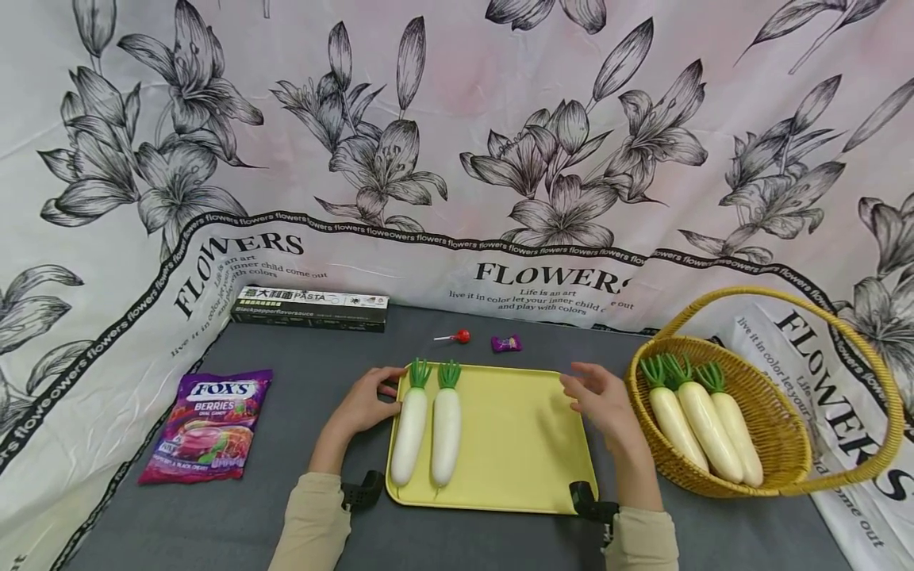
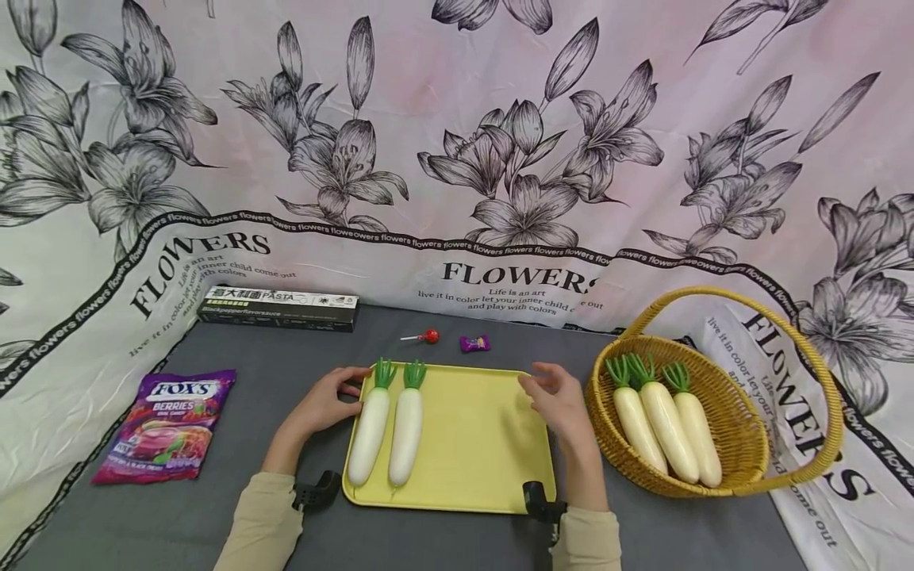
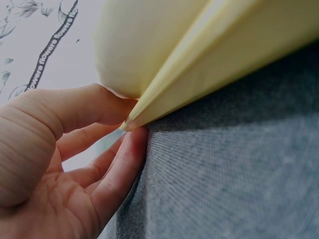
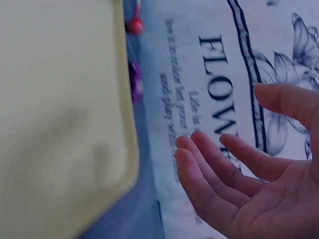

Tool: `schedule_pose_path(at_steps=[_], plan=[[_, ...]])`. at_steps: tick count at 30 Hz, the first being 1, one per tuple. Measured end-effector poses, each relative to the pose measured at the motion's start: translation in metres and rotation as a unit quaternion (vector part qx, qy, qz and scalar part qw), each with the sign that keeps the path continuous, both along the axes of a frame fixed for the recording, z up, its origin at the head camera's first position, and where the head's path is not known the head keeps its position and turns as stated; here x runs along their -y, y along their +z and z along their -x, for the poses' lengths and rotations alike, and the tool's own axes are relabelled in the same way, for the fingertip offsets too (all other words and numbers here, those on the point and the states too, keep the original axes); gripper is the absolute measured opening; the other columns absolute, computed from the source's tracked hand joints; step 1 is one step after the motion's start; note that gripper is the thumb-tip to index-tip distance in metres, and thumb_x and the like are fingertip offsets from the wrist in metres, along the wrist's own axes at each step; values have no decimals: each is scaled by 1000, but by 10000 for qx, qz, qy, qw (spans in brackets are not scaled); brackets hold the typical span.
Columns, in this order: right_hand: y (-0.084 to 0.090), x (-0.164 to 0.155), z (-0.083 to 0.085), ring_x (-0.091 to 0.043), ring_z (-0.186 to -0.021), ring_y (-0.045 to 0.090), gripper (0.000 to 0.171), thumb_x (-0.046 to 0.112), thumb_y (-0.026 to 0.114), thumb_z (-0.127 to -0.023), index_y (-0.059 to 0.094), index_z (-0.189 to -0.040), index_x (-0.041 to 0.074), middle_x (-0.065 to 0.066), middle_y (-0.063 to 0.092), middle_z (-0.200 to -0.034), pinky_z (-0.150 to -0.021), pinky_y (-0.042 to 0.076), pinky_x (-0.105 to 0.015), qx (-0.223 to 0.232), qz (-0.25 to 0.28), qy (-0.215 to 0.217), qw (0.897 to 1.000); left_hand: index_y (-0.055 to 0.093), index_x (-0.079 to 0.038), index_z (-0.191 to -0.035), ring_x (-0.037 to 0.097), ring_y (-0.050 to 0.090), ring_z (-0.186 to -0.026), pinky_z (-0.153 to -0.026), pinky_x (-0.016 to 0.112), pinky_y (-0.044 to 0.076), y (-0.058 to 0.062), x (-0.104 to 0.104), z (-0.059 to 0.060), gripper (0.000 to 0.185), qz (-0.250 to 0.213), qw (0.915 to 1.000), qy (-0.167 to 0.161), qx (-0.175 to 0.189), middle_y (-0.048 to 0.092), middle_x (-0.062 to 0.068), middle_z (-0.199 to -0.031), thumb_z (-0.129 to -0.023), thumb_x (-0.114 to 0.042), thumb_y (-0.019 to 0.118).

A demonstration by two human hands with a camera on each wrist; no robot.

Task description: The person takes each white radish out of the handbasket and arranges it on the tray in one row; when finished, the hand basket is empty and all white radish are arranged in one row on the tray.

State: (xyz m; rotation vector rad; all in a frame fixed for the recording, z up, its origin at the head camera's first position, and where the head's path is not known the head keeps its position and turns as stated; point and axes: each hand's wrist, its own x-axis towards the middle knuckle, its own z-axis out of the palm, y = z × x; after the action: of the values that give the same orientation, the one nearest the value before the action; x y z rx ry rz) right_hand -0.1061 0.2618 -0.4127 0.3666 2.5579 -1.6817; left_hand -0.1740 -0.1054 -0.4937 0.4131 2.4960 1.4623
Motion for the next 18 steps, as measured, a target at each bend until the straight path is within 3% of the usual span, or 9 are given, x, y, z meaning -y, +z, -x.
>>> schedule_pose_path(at_steps=[2,8,15,18], plan=[[9,-14,0,-32,-115,60,60,33,59,-100,42,-146,-1,-27,54,-132,-90,55,-37,-5,-113,-76,9999,56,1,-136,31,63,-101,-87,43,53,-1,0,0,54,-3,10000,7,4,55,19,-123,-84,1,72],[34,-52,-5,3,-88,63,67,37,56,-100,35,-149,-4,-30,48,-137,-83,57,-28,-75,-282,-324,9990,56,1,-136,32,63,-101,-86,44,54,-1,1,0,55,-36,10000,23,7,54,19,-126,-84,2,71],[50,-92,-11,10,-82,60,72,40,55,-100,33,-148,-8,-24,48,-135,-73,56,-20,-193,-631,-501,9966,57,1,-136,31,64,-100,-86,43,54,-2,2,1,54,-27,10000,5,-53,55,19,-125,-83,1,72],[54,-108,-14,11,-78,57,72,39,53,-101,32,-148,-11,-30,45,-137,-71,56,-19,-196,-883,-591,9941,57,1,-136,32,64,-100,-86,43,54,-2,1,1,54,-53,10000,37,-5,55,18,-123,-83,1,72]])
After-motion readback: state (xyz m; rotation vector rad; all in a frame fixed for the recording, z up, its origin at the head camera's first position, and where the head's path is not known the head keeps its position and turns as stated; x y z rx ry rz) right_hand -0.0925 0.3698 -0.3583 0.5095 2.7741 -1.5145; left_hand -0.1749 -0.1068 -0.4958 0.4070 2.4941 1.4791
